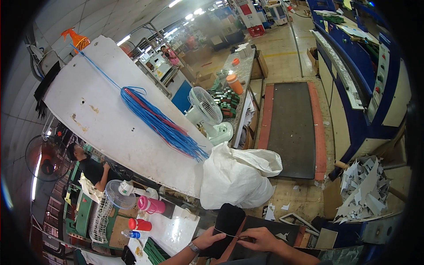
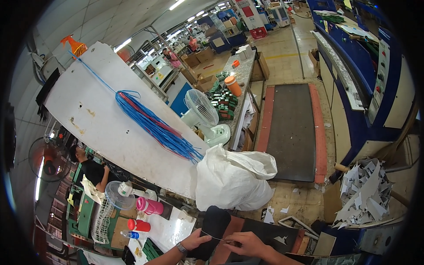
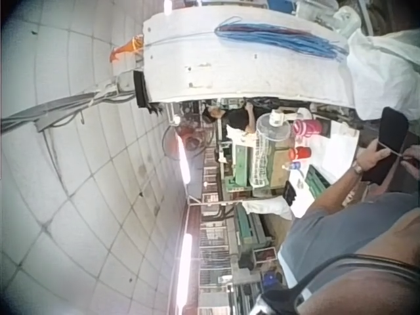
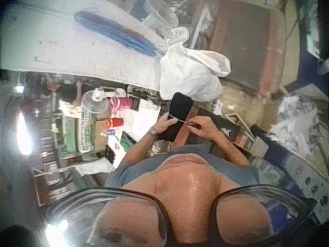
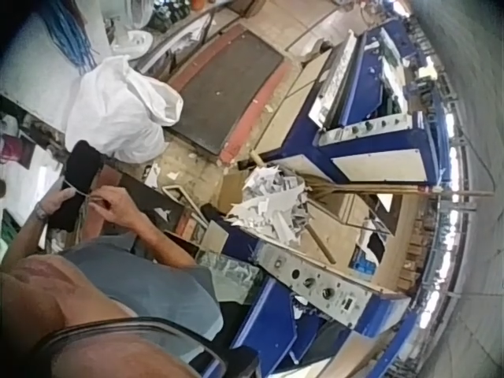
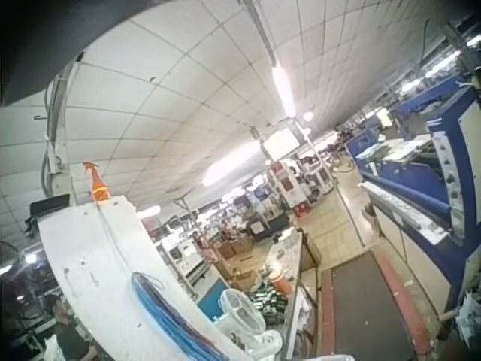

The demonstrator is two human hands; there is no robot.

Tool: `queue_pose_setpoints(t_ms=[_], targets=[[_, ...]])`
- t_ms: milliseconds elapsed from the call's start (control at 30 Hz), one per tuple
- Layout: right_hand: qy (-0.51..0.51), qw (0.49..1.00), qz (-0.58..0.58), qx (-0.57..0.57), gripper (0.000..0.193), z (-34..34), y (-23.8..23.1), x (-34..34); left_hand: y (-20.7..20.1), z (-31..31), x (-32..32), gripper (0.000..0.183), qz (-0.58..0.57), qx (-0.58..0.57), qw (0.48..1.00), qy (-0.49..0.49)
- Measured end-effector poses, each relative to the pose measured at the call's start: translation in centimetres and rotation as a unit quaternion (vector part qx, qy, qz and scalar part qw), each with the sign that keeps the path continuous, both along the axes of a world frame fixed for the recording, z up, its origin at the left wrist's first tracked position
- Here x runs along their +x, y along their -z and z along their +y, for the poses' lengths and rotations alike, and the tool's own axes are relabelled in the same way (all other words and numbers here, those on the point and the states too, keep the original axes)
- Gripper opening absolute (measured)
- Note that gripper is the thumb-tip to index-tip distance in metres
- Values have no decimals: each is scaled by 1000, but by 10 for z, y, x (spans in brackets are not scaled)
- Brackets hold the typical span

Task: Cutting out shoe component patterns from a sheet of black synthetic fabric using scissors and templates.

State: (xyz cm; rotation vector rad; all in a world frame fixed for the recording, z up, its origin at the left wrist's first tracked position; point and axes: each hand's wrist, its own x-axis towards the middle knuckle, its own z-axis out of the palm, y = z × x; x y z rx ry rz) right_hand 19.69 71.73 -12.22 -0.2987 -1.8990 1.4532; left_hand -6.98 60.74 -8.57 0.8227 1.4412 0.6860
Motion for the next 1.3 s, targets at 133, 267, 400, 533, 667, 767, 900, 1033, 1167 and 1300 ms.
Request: queue_pose_setpoints(t_ms=[133,267,400,533,667,767,900,1033,1167,1300], targets=[[-3,1000,-21,19,16,1,-4,-4,7,-6,-6,52,12,0,1000,3],[13,997,-28,65,15,4,-1,-5,13,-8,-8,52,20,-3,1000,3],[23,997,-17,76,15,4,2,-6,16,-9,-4,51,11,-5,1000,1],[30,997,8,67,14,3,11,-11,12,-5,6,52,4,5,1000,7],[45,994,17,99,14,4,8,-13,17,-8,3,53,-5,-5,1000,7],[49,993,19,103,14,2,10,-12,9,-5,6,52,-6,-15,1000,11],[50,993,15,104,14,-2,12,-10,1,-4,10,51,1,-23,1000,15],[52,993,21,99,14,-6,15,-10,8,-9,6,46,10,-22,999,31],[57,993,16,105,14,-8,13,-7,4,-9,11,50,9,-18,1000,21],[61,990,15,123,14,-8,9,-6,8,-11,10,50,1,-9,1000,24]])
